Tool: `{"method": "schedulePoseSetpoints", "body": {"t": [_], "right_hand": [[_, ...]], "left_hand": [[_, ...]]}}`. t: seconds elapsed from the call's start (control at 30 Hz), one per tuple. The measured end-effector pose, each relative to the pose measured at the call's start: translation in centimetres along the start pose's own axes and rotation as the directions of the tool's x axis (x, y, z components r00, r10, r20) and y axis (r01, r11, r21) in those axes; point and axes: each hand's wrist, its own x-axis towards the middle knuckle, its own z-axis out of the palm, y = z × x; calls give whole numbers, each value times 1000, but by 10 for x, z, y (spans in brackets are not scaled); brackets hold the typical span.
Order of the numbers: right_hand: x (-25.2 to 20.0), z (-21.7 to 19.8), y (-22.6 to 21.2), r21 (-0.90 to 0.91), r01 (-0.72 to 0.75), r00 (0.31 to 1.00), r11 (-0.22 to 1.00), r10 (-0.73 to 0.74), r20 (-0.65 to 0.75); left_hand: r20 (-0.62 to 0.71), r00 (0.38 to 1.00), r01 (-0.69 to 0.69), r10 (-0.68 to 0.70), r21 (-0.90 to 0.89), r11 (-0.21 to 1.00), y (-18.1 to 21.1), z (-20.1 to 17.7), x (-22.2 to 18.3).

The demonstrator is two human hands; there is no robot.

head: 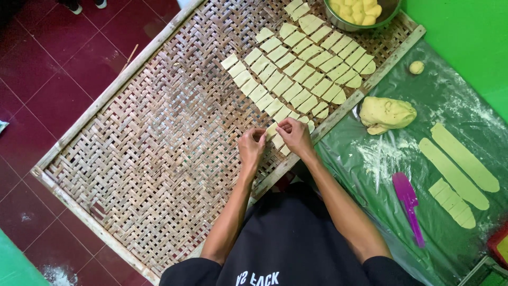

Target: Cutting strips of dough and folding them into specific shapes on a work surface

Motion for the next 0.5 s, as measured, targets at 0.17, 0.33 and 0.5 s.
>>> {"method": "schedulePoseSetpoints", "body": {"t": [0.17, 0.33, 0.5], "right_hand": [[5, 9, 13, -56, 38, 999, 998, -39, -19], [11, 18, 27, -215, 129, 990, 968, -139, -31], [16, 26, 40, -250, 190, 976, 949, -210, -57]], "left_hand": [[-25, 999, 28, -29, -45, 999, 0, -4, -3], [-47, 998, 33, -38, -101, 994, 3, -5, -4], [-79, 997, -18, 12, -63, 998, -9, 4, 2]]}}
